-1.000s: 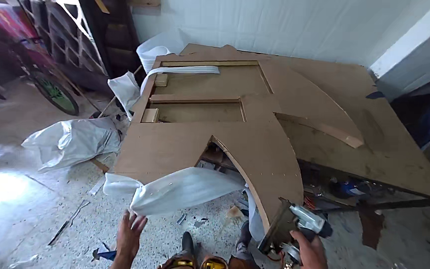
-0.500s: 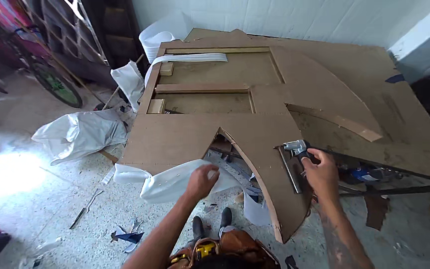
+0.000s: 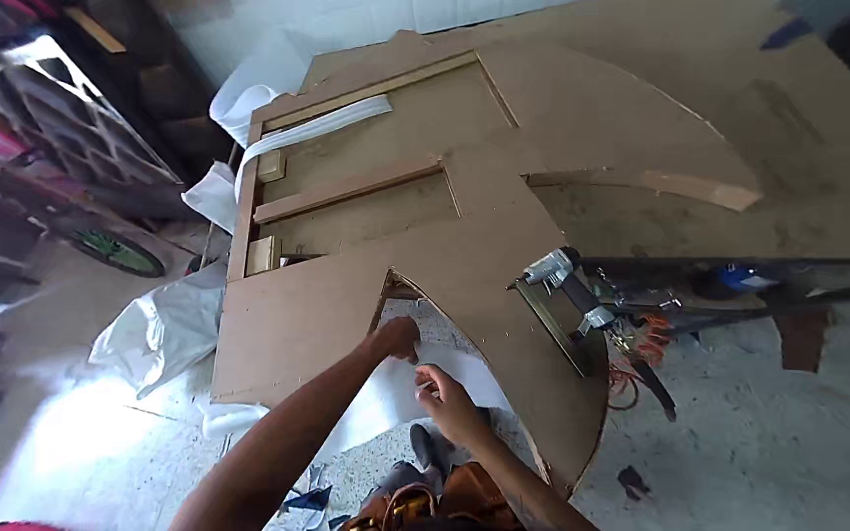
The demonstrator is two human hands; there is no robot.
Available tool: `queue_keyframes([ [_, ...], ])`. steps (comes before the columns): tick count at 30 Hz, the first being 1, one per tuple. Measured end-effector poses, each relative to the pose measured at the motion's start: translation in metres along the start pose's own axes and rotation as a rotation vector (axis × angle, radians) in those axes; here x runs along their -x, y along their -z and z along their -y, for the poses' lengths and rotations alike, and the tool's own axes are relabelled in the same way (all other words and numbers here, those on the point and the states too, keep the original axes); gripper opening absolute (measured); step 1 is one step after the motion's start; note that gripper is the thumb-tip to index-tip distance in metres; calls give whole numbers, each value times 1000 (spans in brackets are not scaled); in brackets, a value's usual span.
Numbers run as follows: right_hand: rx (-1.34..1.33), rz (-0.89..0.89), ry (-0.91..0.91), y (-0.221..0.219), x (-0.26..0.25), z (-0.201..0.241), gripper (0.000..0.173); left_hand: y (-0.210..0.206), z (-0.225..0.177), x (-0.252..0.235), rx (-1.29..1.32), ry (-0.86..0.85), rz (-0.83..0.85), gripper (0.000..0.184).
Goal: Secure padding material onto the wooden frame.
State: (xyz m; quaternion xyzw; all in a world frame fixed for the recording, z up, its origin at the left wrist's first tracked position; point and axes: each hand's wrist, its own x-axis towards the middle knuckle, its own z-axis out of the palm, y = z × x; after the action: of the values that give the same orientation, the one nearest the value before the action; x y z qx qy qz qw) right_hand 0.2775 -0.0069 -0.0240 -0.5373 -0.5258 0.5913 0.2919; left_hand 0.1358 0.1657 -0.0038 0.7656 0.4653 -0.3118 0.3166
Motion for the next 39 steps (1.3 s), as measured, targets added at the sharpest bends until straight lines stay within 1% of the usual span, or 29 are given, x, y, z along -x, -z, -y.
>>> queue_keyframes([
  [2, -42, 0, 4, -8, -20, -2, 51, 10, -7, 49, 30, -96, -258, 21],
  [3, -60, -2, 17, -14, -32, -3, 54, 10, -6, 65, 71, -114, -396, 19],
  [5, -83, -24, 61, -23, -60, -1, 57, 8, 8, 76, 123, -89, -641, 18],
  [7, -64, -80, 125, -30, -88, 8, 55, 11, 33, 72, 176, -38, -791, 13],
  [9, -38, -175, 197, -39, -114, 16, 53, 16, 54, 63, 269, 1, -851, 8],
  [12, -81, -370, 212, -41, -160, 30, 50, 32, 75, 50, 377, 20, -840, 15],
  [14, -126, -462, 194, -43, -184, 37, 45, 36, 91, 45, 429, 8, -812, 23],
  [16, -132, -510, 145, -45, -196, 37, 42, 37, 104, 39, 491, -12, -784, 25],
  [18, -183, -525, 148, -53, -199, 32, 41, 38, 112, 35, 508, -32, -764, 23],
  [21, -368, -501, 192, -65, -196, 21, 43, 45, 112, 34, 423, -18, -752, 24],
  [24, -461, -512, 212, -72, -183, 13, 41, 54, 109, 31, 347, 7, -832, 17],
  [27, -503, -542, 203, -71, -193, 12, 38, 60, 109, 19, 314, 19, -874, 15],
  [29, -571, -558, 162, -65, -208, 18, 36, 65, 110, 10, 307, -35, -883, 17],
  [31, -571, -503, 99, -56, -213, 20, 40, 76, 110, 5, 283, -124, -859, 22],
  [33, -561, -408, 77, -47, -211, 19, 46, 89, 110, -2, 220, -156, -834, 21],
  [35, -547, -339, 56, -38, -209, 15, 49, 97, 110, -11, 227, -122, -773, 18],
  [37, -525, -316, 47, -34, -208, 10, 48, 97, 117, -23, 312, -71, -714, 15],
  [39, -475, -281, 49, -28, -207, 12, 47, 94, 126, -29, 376, -61, -711, 12],
])
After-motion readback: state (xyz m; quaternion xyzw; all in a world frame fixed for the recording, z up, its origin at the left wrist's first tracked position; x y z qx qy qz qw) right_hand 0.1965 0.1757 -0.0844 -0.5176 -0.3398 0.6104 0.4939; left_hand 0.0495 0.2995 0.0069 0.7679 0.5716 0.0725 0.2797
